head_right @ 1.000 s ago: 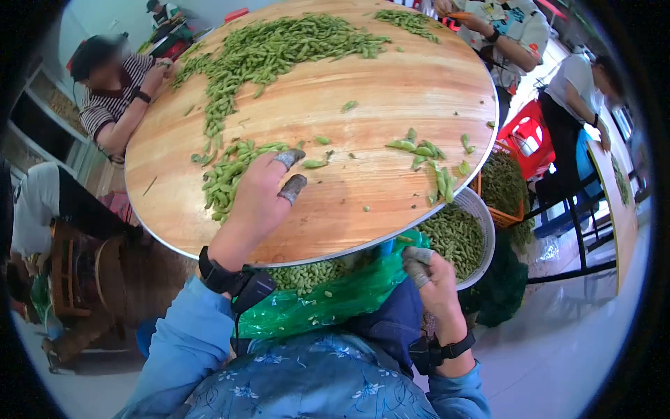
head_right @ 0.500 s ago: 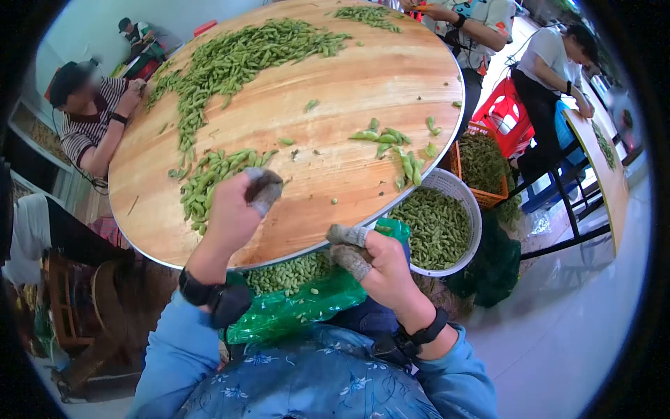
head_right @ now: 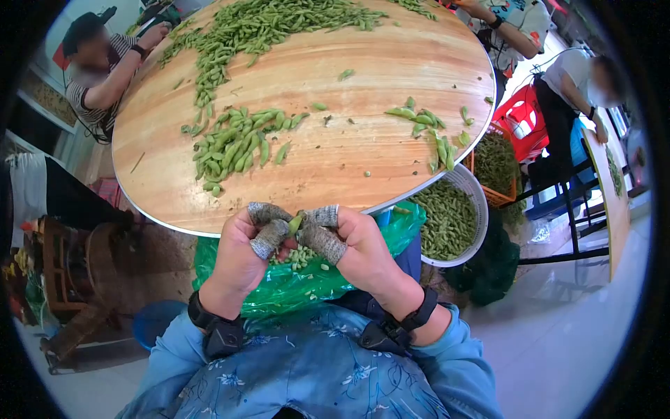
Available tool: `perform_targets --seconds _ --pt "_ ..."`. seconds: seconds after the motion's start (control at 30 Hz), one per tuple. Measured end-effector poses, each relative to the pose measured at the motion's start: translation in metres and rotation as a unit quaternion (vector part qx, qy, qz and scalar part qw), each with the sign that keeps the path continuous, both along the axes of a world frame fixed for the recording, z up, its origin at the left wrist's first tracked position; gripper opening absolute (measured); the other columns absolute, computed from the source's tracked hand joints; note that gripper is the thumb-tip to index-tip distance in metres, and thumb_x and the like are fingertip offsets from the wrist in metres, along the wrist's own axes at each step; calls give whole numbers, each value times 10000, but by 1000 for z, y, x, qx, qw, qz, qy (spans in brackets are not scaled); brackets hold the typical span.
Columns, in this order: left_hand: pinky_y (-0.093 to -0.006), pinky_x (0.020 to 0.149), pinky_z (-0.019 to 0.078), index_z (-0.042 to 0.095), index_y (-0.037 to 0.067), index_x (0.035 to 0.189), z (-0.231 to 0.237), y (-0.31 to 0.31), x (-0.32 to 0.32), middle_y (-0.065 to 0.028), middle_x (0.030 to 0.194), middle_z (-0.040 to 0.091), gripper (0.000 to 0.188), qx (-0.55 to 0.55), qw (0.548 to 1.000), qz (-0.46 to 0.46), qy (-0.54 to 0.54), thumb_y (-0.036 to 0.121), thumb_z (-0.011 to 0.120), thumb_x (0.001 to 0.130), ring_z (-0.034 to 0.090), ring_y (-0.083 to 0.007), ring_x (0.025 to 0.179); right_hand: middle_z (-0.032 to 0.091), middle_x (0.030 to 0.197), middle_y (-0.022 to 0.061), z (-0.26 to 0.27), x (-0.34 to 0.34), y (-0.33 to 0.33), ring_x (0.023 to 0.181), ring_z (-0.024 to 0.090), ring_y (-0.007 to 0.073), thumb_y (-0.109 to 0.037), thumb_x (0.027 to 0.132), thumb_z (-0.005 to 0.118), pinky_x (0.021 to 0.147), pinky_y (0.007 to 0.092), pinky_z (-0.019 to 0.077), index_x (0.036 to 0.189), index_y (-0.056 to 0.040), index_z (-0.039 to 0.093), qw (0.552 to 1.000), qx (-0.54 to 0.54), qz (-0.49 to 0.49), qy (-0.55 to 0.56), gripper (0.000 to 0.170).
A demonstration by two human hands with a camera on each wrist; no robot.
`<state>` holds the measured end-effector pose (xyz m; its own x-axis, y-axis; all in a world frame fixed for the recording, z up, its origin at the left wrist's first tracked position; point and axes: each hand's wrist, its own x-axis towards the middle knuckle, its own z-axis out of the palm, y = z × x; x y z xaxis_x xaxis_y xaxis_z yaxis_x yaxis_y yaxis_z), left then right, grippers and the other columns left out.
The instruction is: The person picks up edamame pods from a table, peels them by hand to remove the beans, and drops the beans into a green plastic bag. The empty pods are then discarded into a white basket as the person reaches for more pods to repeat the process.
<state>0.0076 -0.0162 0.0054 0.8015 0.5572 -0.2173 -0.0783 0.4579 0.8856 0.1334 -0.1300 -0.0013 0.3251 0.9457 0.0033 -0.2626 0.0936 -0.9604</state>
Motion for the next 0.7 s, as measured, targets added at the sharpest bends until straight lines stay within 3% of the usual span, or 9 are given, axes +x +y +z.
perform_targets --seconds 0.17,0.23,0.33,0.57,0.67,0.7 --pt "-217 457 419 543 20 864 0 0 -3 -62 693 588 70 23 1000 1 -1 22 555 795 561 -122 567 601 819 14 1 -2 3 743 529 61 -123 845 535 629 188 420 923 3 558 1000 0 6 8 150" --pt "-190 494 423 532 16 891 0 0 -3 -49 689 593 99 19 1000 -1 -3 31 566 800 530 -77 557 602 817 20 1 -3 4 743 533 67 -118 846 533 638 194 424 918 6 556 1000 10 8 10 145" --pt "-213 460 419 534 21 876 1 0 -3 -66 691 588 81 28 1000 -1 12 25 555 799 557 -118 563 601 808 32 3 -5 5 746 541 83 -97 847 522 660 211 434 915 14 552 1000 5 5 30 133" --pt "-203 475 422 528 23 895 2 -2 -3 -62 685 584 88 30 999 -14 0 32 545 810 548 -110 559 599 798 39 3 -5 4 737 545 94 -63 838 523 664 226 442 905 19 551 1000 13 -9 14 110" --pt "-207 514 436 516 18 923 7 -1 -4 -60 716 583 170 45 998 -32 4 59 601 781 548 -97 601 599 800 34 2 -5 3 733 545 89 -60 831 535 660 220 442 906 21 553 999 0 -32 19 111" --pt "-236 523 441 508 15 933 12 -3 -4 -76 713 569 217 265 963 -40 41 82 624 763 553 -134 613 599 802 32 2 -5 2 732 545 86 -59 828 541 659 218 443 908 22 554 999 -6 -48 15 114"
